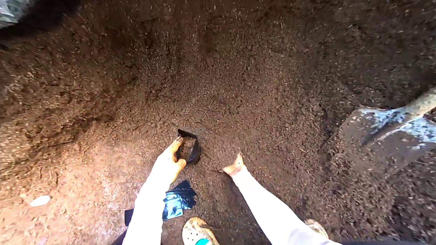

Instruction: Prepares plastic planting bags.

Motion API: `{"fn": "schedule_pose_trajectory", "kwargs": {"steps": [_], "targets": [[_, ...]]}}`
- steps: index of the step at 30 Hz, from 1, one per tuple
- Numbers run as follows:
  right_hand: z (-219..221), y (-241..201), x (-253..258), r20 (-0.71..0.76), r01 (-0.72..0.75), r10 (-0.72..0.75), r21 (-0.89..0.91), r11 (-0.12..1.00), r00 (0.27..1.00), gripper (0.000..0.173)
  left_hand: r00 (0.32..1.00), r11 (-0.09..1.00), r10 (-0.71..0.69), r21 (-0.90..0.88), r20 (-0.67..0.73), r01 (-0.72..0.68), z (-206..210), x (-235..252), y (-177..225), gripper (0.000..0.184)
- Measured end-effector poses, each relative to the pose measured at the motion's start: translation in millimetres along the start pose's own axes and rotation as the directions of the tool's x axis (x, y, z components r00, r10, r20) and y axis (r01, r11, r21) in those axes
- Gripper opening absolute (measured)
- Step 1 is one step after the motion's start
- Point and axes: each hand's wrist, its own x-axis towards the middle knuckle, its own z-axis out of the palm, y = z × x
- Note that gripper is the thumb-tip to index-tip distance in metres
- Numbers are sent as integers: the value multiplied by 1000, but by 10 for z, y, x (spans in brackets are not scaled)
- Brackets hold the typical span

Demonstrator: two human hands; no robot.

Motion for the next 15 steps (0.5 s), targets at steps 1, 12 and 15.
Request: {"fn": "schedule_pose_trajectory", "kwargs": {"steps": [1,12,15], "targets": [[105,-9,115,9,2,-2,27,1000,1000,82,1000,999,-6,-38,1,6,11,-8,-2,75],[796,-556,-278,485,34,-48,37,999,873,75,994,970,-55,-242,-97,30,99,-3,122,76],[1124,-607,-567,663,-20,38,-34,999,748,74,991,964,-51,-264,-122,17,166,47,191,76]]}}
